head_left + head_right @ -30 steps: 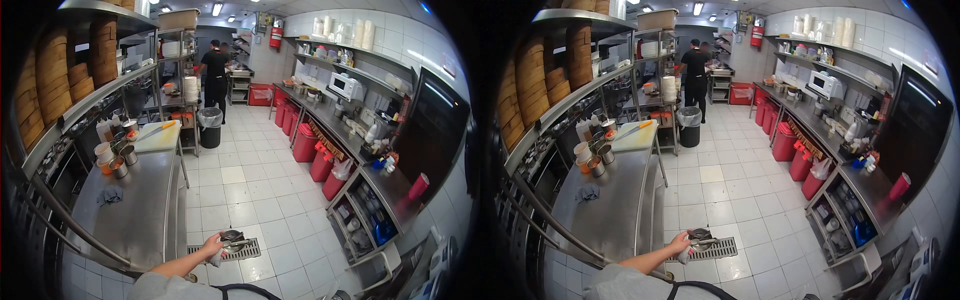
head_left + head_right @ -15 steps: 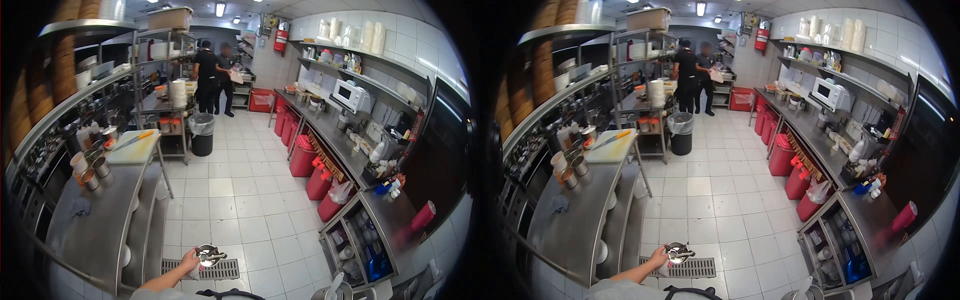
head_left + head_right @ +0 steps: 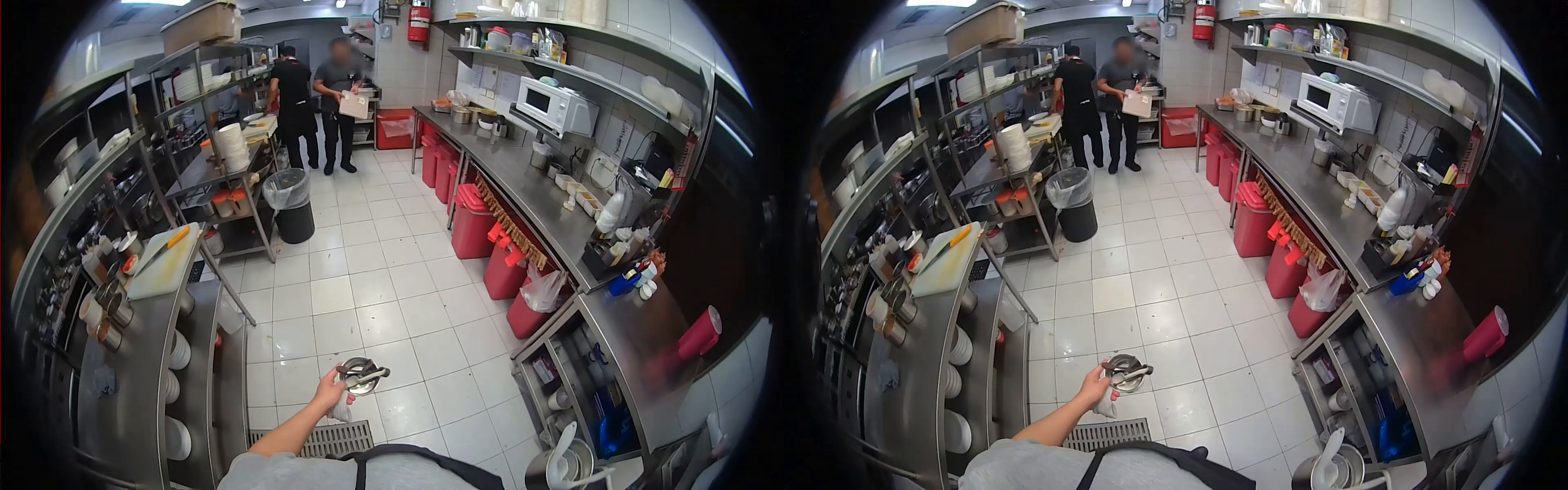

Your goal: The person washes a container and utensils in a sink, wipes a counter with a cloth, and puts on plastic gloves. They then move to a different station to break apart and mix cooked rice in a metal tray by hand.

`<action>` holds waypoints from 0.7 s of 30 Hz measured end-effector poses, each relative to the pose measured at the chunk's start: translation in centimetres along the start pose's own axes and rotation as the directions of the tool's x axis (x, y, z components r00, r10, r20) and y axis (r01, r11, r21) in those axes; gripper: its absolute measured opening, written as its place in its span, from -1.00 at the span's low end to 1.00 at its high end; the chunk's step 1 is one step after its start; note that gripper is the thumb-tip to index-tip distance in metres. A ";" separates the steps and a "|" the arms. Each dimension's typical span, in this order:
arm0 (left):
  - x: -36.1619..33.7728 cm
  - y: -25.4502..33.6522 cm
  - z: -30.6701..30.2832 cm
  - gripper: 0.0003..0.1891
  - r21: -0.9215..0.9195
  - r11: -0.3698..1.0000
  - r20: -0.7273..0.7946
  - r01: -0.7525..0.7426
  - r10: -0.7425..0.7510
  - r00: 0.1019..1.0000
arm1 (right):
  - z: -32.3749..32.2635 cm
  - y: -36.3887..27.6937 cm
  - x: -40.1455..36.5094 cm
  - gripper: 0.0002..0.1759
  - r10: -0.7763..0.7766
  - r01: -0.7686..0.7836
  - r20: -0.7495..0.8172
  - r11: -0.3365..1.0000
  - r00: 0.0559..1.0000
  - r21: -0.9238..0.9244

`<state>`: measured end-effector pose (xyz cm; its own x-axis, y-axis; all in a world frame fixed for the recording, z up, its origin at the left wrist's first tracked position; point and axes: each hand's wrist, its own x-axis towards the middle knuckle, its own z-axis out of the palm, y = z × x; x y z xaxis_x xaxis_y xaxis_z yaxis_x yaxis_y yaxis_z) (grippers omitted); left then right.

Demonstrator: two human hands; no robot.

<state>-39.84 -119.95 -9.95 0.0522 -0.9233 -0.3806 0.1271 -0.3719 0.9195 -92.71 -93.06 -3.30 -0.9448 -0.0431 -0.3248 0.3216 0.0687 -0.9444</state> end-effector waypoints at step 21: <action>26.4 7.4 9.6 -0.30 0.030 0.999 -0.027 0.019 -0.019 0.999 | 45.4 -8.4 9.3 -0.80 -0.016 -0.076 0.478 0.982 0.878 0.172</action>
<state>-47.05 -148.01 -12.25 0.0762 -0.9133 -0.4002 0.0982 -0.3925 0.9145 -101.31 -139.24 -0.69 -0.8048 -0.5154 -0.2945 0.3983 -0.1010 -0.9117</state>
